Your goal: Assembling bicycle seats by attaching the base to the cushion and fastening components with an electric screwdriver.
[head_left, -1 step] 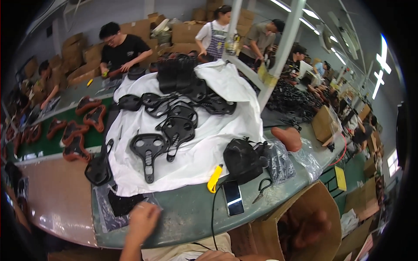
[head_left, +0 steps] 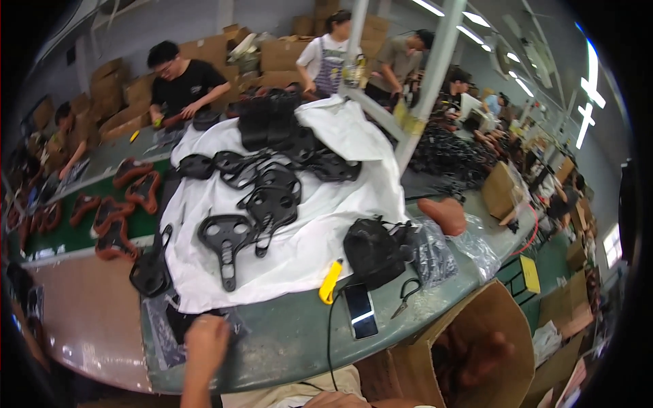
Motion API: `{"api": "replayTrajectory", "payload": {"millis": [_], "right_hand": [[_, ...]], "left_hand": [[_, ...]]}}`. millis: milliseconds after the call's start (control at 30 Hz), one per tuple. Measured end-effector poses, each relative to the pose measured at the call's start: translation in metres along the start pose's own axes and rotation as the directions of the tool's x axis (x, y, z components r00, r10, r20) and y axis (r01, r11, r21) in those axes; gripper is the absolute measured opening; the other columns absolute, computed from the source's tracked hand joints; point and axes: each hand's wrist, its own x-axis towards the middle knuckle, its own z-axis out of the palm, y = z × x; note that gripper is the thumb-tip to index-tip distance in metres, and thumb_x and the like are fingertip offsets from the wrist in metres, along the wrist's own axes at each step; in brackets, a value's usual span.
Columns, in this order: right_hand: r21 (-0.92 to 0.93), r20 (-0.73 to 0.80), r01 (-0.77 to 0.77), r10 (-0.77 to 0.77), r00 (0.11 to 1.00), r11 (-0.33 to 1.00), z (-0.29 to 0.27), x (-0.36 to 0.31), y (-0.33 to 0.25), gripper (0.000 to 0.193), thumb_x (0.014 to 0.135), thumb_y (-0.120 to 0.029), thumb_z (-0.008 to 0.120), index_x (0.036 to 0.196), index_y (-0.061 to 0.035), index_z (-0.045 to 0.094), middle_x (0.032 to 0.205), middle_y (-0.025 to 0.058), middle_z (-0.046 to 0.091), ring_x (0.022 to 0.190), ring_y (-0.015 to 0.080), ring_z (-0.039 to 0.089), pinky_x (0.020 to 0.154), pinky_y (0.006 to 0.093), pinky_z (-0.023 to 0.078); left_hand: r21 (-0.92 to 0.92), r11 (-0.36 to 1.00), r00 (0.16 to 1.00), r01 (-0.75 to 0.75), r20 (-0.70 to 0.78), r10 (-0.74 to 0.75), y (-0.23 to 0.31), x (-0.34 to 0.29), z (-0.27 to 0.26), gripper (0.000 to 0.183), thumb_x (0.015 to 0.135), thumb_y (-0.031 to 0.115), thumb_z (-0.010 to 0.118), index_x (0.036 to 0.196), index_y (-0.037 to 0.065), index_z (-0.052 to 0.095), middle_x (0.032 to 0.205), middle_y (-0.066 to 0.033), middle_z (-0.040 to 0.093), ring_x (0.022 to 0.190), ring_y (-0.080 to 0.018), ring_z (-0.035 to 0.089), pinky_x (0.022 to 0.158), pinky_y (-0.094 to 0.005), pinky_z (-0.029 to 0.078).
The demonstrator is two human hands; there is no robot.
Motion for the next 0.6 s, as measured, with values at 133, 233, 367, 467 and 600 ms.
{"api": "replayTrajectory", "payload": {"millis": [133,233,367,467,600], "right_hand": [[-0.024,-0.102,-0.081,0.078,0.992,0.996,-0.005,-0.006,0.001,0.023,0.086,-0.004,0.085,0.098,-0.0042,0.065,0.084,0.0117,0.068,0.072,0.0304,0.067,0.066,0.0414,0.055],[-0.158,-0.053,-0.151,0.144,0.988,0.976,-0.013,-0.015,-0.001,0.02,0.088,-0.003,0.084,0.098,-0.0045,0.066,0.089,0.0106,0.069,0.077,0.0264,0.068,0.069,0.0378,0.055],[-0.031,-0.255,-0.091,0.08,0.964,0.995,-0.018,-0.025,0.021,0.021,0.09,-0.002,0.082,0.102,-0.0041,0.065,0.093,0.0085,0.07,0.078,0.0209,0.067,0.07,0.0359,0.055],[-0.051,-0.273,-0.102,0.084,0.958,0.994,-0.014,-0.025,0.027,0.019,0.091,-0.004,0.081,0.102,-0.004,0.065,0.092,0.0081,0.07,0.078,0.0203,0.067,0.069,0.0356,0.055],[-0.039,-0.282,-0.126,0.11,0.953,0.991,-0.015,-0.022,0.038,0.018,0.093,-0.005,0.08,0.102,-0.0038,0.065,0.091,0.0076,0.069,0.077,0.0195,0.066,0.068,0.0353,0.054]], "left_hand": [[0.561,0.822,0.967,0.094,0.145,-0.209,-0.098,-0.015,0.007,0.024,0.083,0.025,0.081,0.089,0.003,0.073,0.095,-0.0177,0.073,0.097,-0.0377,0.07,0.085,-0.0504,0.055],[0.479,0.877,0.991,0.04,0.095,-0.097,-0.124,-0.016,0.031,0.014,0.089,0.015,0.071,0.09,0.0,0.069,0.091,-0.0232,0.07,0.093,-0.0438,0.068,0.08,-0.0549,0.054],[0.488,0.872,0.967,0.047,0.197,-0.163,-0.047,-0.004,-0.023,0.028,0.103,0.025,0.062,0.098,-0.001,0.07,0.099,-0.0219,0.074,0.096,-0.0415,0.07,0.086,-0.0513,0.055],[0.442,0.896,0.972,-0.03,0.22,-0.076,-0.032,0.003,-0.025,0.03,0.102,0.029,0.065,0.096,0.0,0.072,0.099,-0.0222,0.073,0.096,-0.0412,0.07,0.085,-0.0515,0.054],[0.433,0.901,0.946,0.005,0.29,-0.145,-0.045,0.007,-0.022,0.031,0.102,0.029,0.064,0.098,0.0,0.073,0.098,-0.0226,0.073,0.095,-0.0422,0.069,0.085,-0.0519,0.054]]}}
